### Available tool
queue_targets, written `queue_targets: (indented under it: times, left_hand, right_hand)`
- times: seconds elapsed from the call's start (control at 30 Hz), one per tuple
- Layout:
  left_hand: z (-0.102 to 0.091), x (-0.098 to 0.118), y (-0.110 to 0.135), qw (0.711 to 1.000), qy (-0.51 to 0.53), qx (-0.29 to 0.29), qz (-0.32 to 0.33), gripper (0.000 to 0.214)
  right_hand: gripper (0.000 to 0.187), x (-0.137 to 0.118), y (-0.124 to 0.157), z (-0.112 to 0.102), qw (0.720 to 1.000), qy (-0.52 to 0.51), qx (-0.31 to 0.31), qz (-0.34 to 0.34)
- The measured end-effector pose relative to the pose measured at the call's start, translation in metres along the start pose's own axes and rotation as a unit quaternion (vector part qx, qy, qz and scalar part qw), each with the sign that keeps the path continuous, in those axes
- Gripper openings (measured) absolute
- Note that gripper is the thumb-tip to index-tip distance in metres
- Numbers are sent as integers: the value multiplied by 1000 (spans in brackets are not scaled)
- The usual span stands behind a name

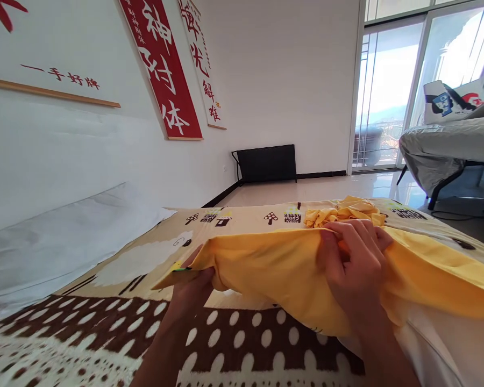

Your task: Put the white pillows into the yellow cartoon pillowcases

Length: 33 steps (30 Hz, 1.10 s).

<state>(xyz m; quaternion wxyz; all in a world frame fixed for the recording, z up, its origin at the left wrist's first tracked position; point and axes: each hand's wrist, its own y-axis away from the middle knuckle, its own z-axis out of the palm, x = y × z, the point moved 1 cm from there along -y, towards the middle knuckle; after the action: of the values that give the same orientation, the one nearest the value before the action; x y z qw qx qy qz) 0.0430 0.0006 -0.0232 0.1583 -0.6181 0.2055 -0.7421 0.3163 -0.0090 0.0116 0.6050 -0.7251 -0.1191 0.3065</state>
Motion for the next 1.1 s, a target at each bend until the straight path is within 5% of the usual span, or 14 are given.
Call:
queue_targets:
  times: [0.2,0.3,0.4,0.6,0.77,0.9,1.0,1.1]
  left_hand:
    - [-3,2,-4,985,73,-159,-8,63]
    - [-5,3,-5,981,92,-166,-47,76]
    - [-6,0,-7,986,48,-147,-63,54]
    - [0,0,-7,969,-62,-238,-6,18]
    - [4,1,-5,970,-69,-233,-7,21]
    - [-1,1,-8,985,6,-172,7,34]
    - [-3,4,-11,991,49,-125,21,32]
    - [-2,8,-11,986,78,-140,39,38]
  right_hand:
    - [19,17,3,10,999,-4,20,43]
    - [22,25,4,15,998,-1,15,62]
    - [22,29,5,18,997,-1,12,77]
    - [19,29,6,19,994,-6,7,105]
    - [21,27,6,15,994,-5,11,110]
    - [24,26,8,9,994,2,14,108]
    - [24,23,9,-1,993,5,73,96]
    - [21,22,8,-11,989,18,138,50]
